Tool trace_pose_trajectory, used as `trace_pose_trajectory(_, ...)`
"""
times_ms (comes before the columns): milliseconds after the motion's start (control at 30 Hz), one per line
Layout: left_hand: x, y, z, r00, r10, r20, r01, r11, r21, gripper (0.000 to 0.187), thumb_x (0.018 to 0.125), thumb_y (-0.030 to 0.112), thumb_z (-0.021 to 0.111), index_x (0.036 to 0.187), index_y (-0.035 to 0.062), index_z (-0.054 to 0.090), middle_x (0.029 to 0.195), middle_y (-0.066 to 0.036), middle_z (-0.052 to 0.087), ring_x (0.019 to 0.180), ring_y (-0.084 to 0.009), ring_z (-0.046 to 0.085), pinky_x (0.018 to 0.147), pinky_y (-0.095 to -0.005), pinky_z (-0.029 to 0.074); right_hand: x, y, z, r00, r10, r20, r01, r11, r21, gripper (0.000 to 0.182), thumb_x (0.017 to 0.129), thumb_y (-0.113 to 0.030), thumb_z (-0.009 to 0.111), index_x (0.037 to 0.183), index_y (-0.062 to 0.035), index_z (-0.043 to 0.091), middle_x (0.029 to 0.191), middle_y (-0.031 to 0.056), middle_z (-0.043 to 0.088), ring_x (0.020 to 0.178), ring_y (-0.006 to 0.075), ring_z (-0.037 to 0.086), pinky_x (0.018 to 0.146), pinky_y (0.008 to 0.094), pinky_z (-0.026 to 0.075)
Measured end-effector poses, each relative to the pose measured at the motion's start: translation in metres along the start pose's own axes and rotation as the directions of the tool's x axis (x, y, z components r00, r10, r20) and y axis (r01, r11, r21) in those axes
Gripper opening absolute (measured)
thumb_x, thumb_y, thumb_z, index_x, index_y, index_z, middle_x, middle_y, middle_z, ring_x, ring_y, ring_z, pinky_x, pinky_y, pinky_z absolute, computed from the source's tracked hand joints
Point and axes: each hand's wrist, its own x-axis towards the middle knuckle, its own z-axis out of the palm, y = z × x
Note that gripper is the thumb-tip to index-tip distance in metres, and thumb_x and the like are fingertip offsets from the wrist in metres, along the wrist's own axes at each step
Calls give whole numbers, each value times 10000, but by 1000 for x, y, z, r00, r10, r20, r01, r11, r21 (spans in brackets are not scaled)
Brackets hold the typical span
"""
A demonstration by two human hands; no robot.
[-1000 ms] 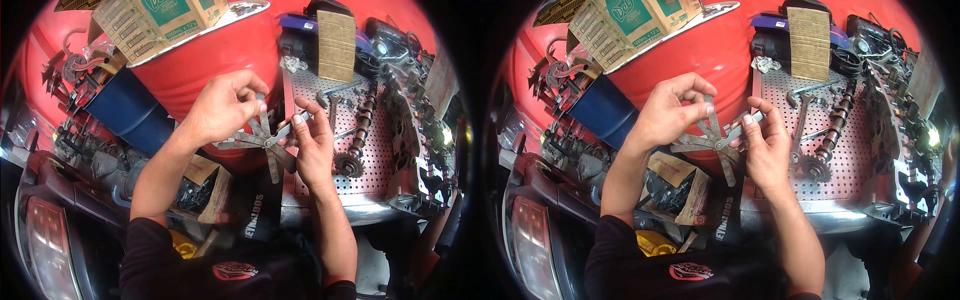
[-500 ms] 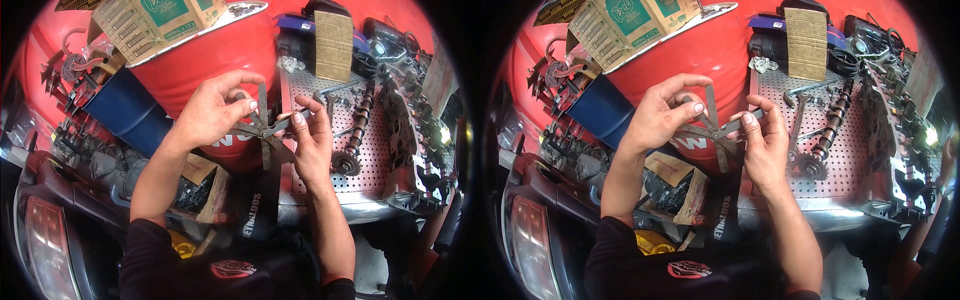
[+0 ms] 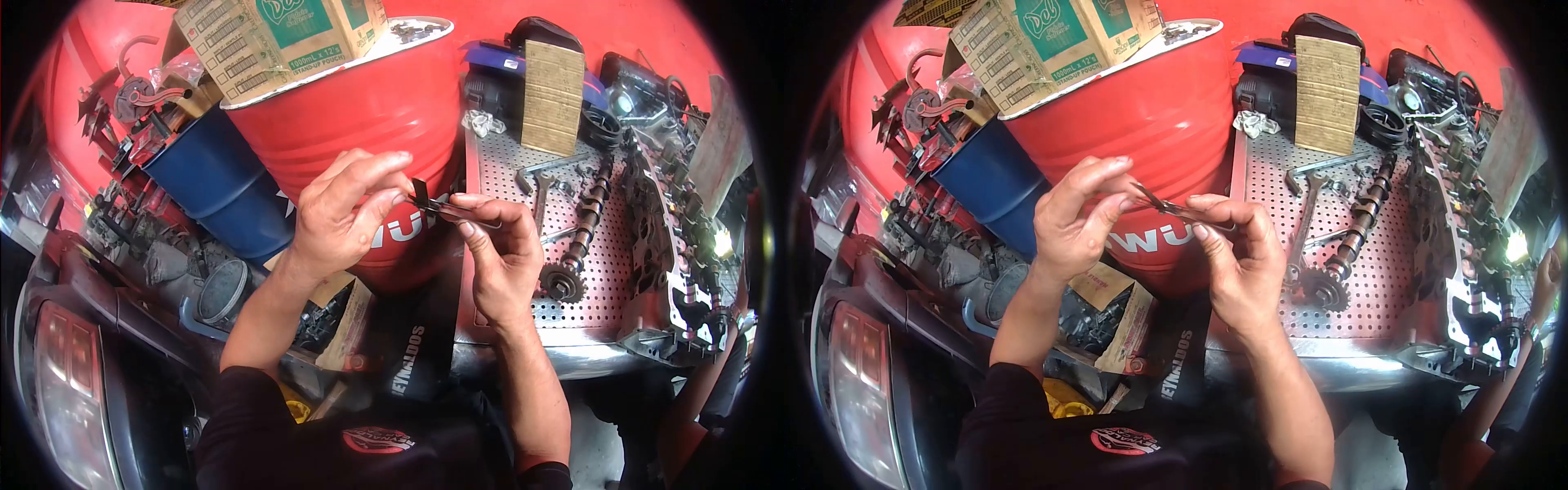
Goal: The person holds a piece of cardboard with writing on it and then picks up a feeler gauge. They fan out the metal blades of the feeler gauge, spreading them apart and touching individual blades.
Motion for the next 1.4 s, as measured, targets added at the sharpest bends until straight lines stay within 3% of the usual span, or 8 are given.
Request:
trace_pose_trajectory(400,-23,-14,-8,996,84,17,-86,982,171,423,755,-108,671,1161,-2,622,1036,-152,700,1055,-292,618,941,-445,472,-4,-1,-1,989,-132,67,143,968,-208,174,871,120,647,953,-2,555,1120,166,686,1053,250,684,916,346,546)
trace_pose_trajectory(633,-11,26,7,992,125,-4,-93,761,642,321,732,98,779,1044,110,704,1088,-53,683,1151,-307,563,1080,-531,288,-5,3,-4,981,-128,147,174,915,-363,185,864,118,658,986,3,580,1130,166,688,1051,231,682,925,334,546)
trace_pose_trajectory(833,-17,-3,12,966,-162,-200,200,962,187,79,872,8,711,939,30,676,856,-44,705,811,-152,674,1055,-403,381,0,-2,-11,998,58,1,-57,992,-111,248,882,84,663,1102,9,577,1182,167,664,1068,199,652,939,312,522)
trace_pose_trajectory(933,-18,-4,23,860,-405,-312,343,909,-235,70,922,-3,673,980,-33,648,866,-55,697,789,-92,657,792,-238,531,4,1,-16,998,66,0,-62,939,-338,420,920,-66,686,1302,10,529,1173,120,662,1071,164,630,898,295,491)
trace_pose_trajectory(1000,-18,-9,23,852,-415,-319,337,901,-273,76,925,4,670,987,-35,651,873,-63,696,784,-99,660,745,-232,539,6,-1,-20,995,96,0,-85,878,-471,491,946,-164,690,1368,8,507,1162,90,667,1052,136,626,855,288,480)
trace_pose_trajectory(1133,-21,-18,23,787,-516,-337,357,827,-433,91,926,22,683,990,-34,651,820,-43,682,745,-84,640,711,-223,525,8,-10,-29,875,484,-3,-461,831,-311,323,996,-246,620,1201,2,655,1011,49,709,954,103,638,790,245,462)
trace_pose_trajectory(1333,-27,-10,32,740,-524,-422,424,850,-312,76,929,38,677,970,-25,661,799,-47,697,711,-104,669,809,-283,523,10,-15,-24,852,515,-93,-523,847,-102,287,971,-150,655,1172,54,633,991,74,686,875,126,626,822,266,500)
trace_pose_trajectory(1400,-34,-14,33,824,-399,-401,396,913,-96,97,924,44,689,981,-29,663,818,-50,694,715,-113,672,818,-267,525,10,-8,-27,875,459,-152,-476,874,-101,264,965,-124,657,1157,56,634,993,82,686,871,132,632,813,259,503)
